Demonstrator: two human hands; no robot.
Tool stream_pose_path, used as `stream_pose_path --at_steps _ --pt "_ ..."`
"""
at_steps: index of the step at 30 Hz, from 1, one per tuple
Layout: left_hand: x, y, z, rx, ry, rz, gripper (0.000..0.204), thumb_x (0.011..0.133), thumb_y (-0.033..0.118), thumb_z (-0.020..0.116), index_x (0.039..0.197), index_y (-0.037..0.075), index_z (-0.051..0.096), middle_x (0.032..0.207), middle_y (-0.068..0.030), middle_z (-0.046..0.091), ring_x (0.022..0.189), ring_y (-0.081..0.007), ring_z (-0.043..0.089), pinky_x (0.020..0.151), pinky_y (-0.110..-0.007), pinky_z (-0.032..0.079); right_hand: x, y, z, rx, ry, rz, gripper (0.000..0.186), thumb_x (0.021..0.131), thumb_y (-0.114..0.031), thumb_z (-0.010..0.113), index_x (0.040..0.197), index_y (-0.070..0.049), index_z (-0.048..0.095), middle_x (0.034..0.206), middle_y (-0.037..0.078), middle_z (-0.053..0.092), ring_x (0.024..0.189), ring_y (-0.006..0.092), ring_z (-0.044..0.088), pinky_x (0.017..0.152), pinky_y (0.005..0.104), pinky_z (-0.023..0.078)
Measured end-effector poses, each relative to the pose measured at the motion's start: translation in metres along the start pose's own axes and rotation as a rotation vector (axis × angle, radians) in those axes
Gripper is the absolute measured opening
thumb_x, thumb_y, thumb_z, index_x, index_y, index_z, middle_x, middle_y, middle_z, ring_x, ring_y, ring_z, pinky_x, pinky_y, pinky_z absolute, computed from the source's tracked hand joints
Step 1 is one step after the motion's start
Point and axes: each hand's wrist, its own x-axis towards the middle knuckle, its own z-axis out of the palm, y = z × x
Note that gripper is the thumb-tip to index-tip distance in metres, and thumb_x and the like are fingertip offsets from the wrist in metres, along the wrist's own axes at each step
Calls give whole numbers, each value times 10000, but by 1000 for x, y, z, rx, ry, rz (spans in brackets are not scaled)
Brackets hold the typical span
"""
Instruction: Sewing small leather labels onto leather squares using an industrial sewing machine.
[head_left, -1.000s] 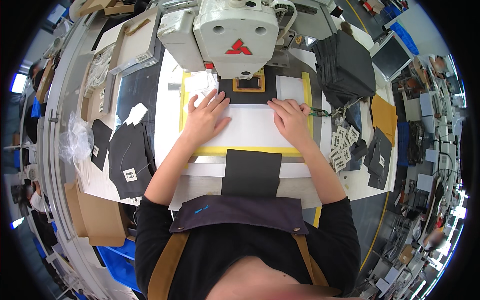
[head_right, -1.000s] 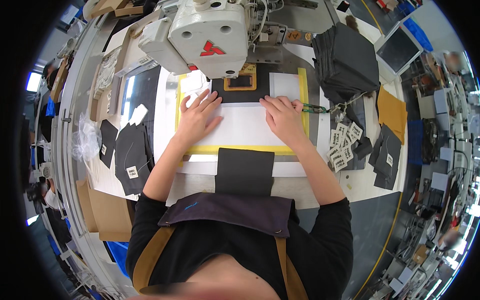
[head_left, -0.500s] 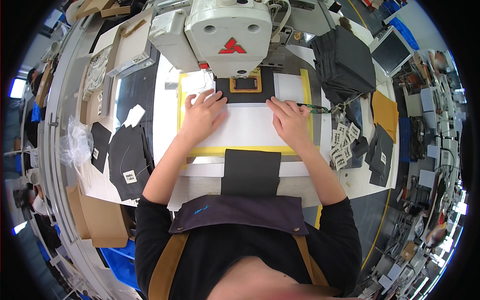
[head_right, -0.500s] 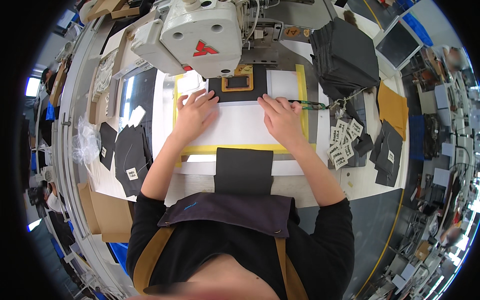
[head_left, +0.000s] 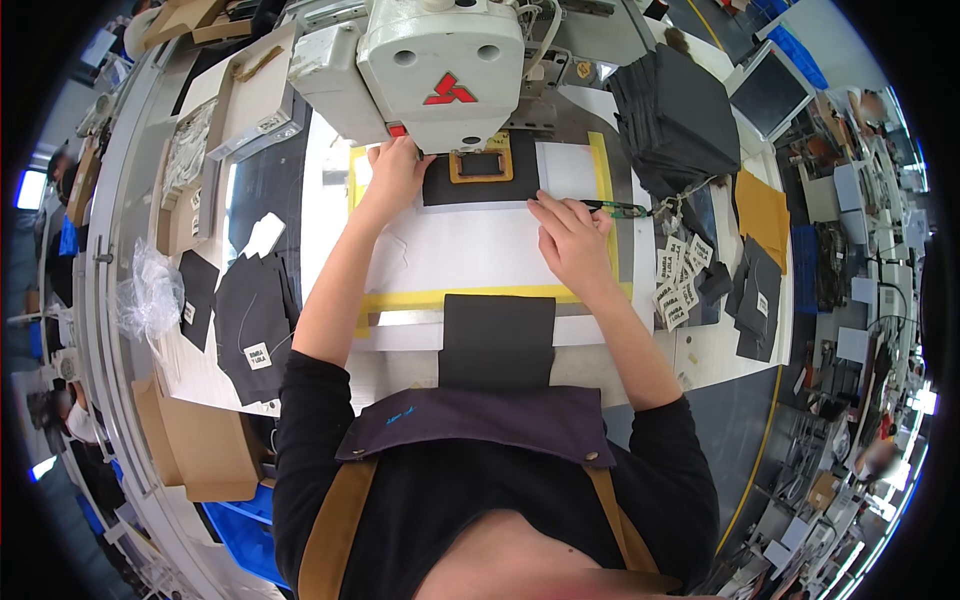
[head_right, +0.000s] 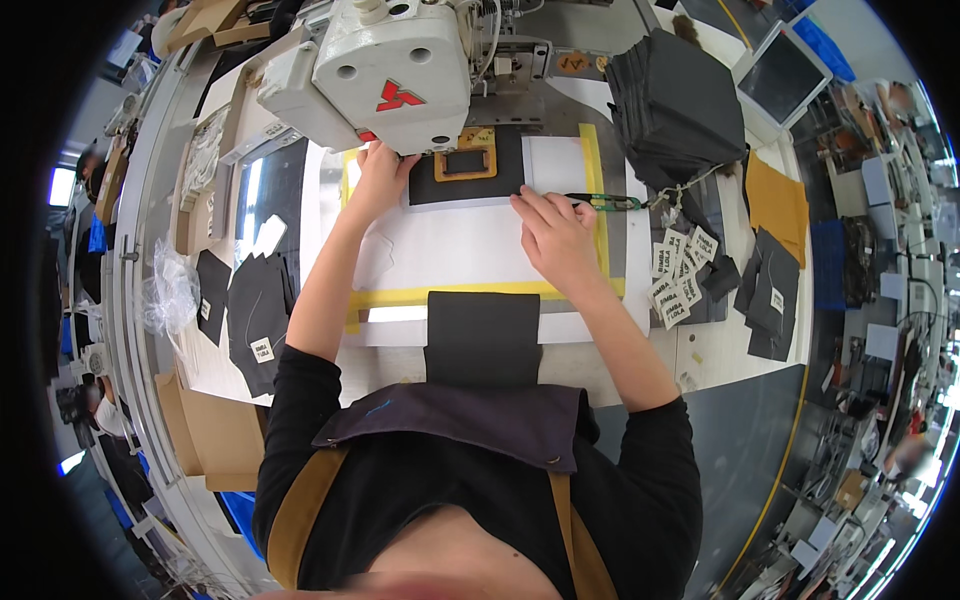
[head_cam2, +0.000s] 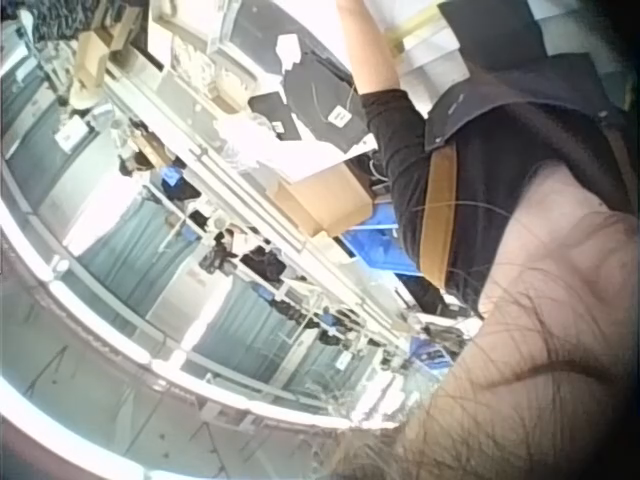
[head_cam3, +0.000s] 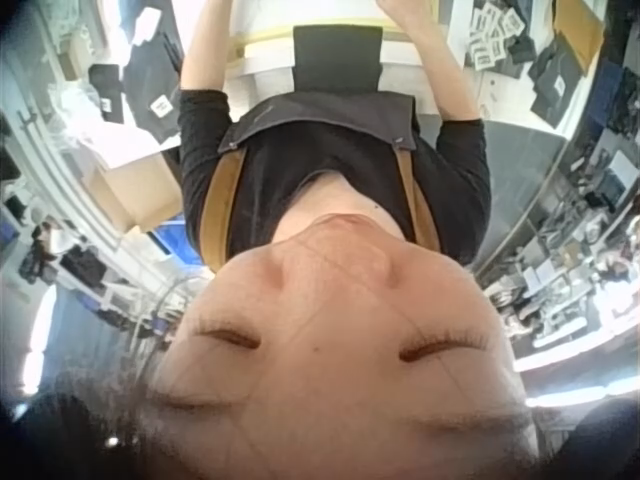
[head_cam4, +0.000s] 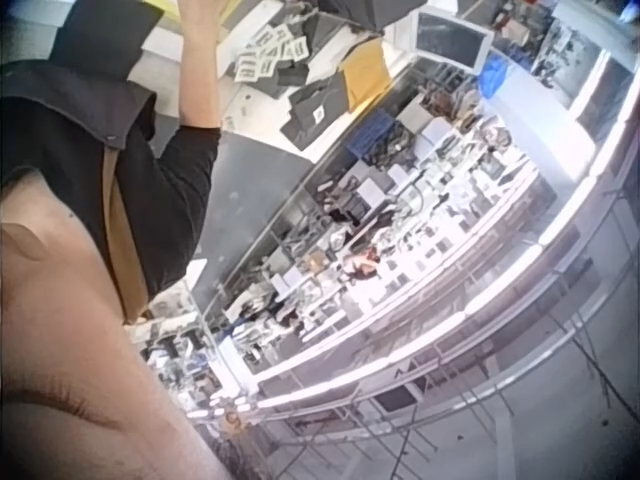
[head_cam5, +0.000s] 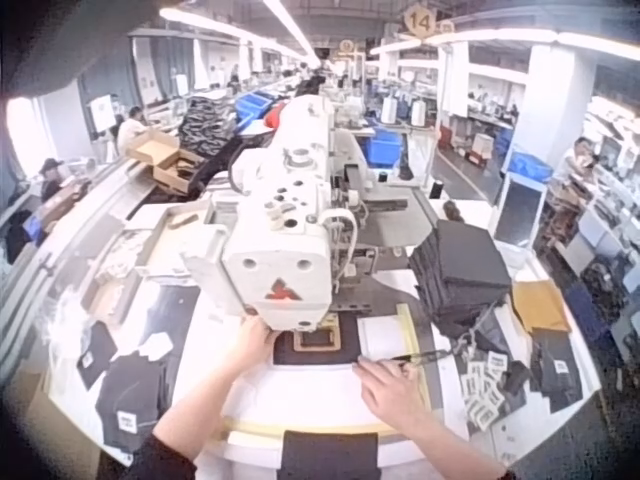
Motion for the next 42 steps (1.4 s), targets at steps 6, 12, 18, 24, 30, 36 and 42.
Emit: stream_pose_path --at_steps 6,12,18,24,30,36,42 --pt "9 -24 -1 -572 -83 -332 202 872 198 668 863 1 624 885 -160 624 953 -328 544 953 -394 310 -16 -10 -19 -31 -23 35 363 806 -140 662 1169 -146 650 1306 -6 569 1076 140 538 888 371 269" --pt "11 -5 -15 192 -193 0 248 894 245 654 1036 42 658 896 -153 638 956 -332 554 918 -413 338 -54 11 -65 -191 37 279 384 814 -156 673 1197 -159 649 1301 -11 573 1100 139 538 903 367 255" --pt "6 -10 5 2 134 130 202 895 229 641 959 39 667 934 -138 652 1005 -330 553 915 -466 334 -99 32 -118 -376 72 495 344 851 -172 663 1194 -157 650 1249 -18 599 1083 130 540 907 356 261" --pt "21 -44 -4 -130 -184 -237 188 894 158 626 987 -4 648 878 -170 646 870 -273 615 859 -408 395 -141 40 -132 -328 -18 676 312 848 -217 687 1150 -145 655 1177 -19 613 1059 141 541 913 371 253" --pt "17 -64 -35 -441 115 -271 255 899 113 609 1124 -6 634 1071 -106 682 1000 -204 608 874 -323 454 -142 22 -139 -126 -44 857 322 797 -272 745 1067 -125 651 1052 -13 607 991 144 548 913 390 239" --pt "1 -51 -47 -620 421 -204 174 897 120 630 1031 12 599 892 -5 590 811 -92 514 767 -245 424 -146 28 -139 -74 -107 822 286 794 -226 741 1038 -102 657 1009 -4 635 882 140 585 900 366 257" --pt "-26 -50 -47 -579 472 -134 140 895 122 651 987 22 618 865 -1 593 774 -89 507 742 -238 412 -156 38 -140 -51 -96 811 234 815 -161 717 1026 -74 668 870 32 673 791 134 592 876 348 314"
